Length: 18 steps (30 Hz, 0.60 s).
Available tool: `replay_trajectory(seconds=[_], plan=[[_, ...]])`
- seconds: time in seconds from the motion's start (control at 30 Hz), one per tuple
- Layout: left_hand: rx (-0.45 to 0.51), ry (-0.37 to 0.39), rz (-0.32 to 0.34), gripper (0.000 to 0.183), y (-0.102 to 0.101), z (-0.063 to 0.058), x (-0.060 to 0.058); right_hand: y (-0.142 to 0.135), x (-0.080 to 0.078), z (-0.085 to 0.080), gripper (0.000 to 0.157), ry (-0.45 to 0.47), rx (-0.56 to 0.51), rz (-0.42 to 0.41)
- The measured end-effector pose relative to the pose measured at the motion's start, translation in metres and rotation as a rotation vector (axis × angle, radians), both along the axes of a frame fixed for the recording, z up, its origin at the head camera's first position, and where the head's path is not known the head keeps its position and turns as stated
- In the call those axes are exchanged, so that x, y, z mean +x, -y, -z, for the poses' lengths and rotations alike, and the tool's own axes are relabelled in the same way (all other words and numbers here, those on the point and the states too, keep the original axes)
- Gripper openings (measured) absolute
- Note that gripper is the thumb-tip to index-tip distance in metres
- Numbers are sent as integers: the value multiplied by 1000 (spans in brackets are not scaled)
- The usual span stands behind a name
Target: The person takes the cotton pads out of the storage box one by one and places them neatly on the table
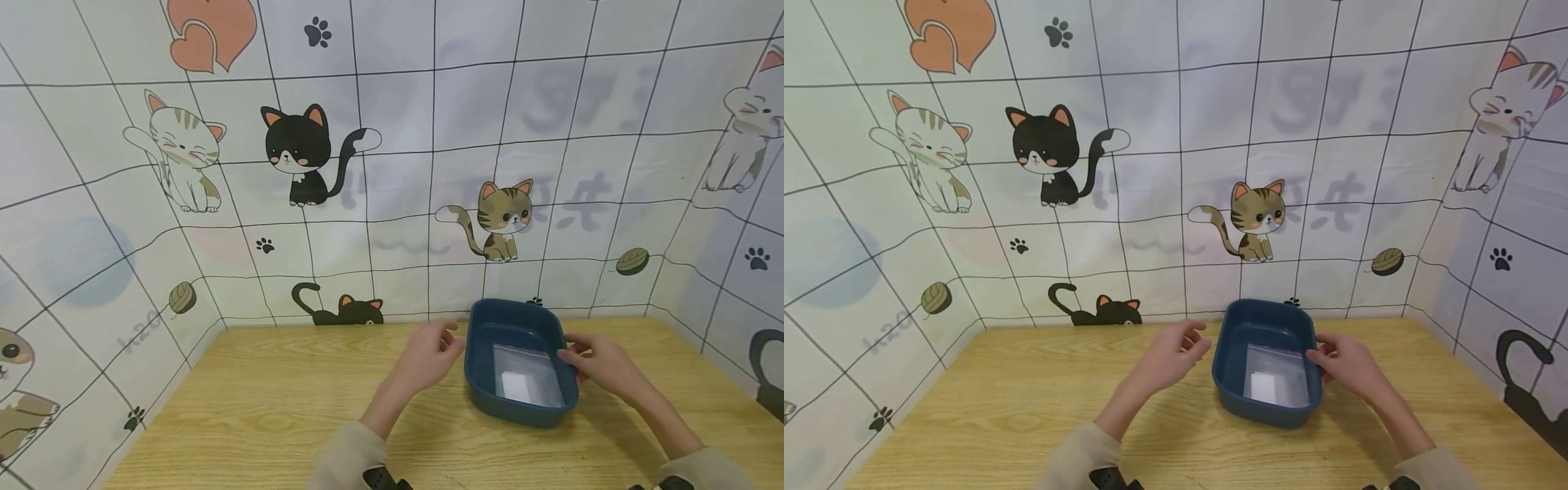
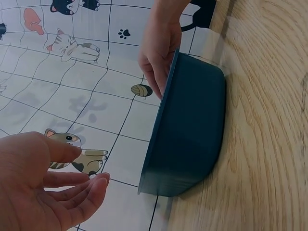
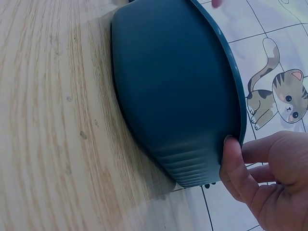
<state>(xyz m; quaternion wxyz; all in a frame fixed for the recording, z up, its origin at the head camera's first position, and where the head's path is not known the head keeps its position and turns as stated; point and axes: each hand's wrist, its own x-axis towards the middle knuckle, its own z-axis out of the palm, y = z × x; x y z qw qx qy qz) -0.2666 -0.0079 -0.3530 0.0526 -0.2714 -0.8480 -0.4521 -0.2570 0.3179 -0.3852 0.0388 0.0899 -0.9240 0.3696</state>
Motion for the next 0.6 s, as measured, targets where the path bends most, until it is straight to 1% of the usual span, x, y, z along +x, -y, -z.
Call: replay_trajectory(seconds=[0.1,0.17,0.4,0.6], plan=[[-2,-2,11,34,-5,0,0,0,0,0,54,2,-6,0],[1,12,16,35,-8,1,1,0,0,0,54,4,-9,0],[1,49,-38,33,-19,1,1,0,0,0,55,8,-21,2],[-4,68,-38,34,-29,1,1,1,1,1,55,-1,-26,-3]])
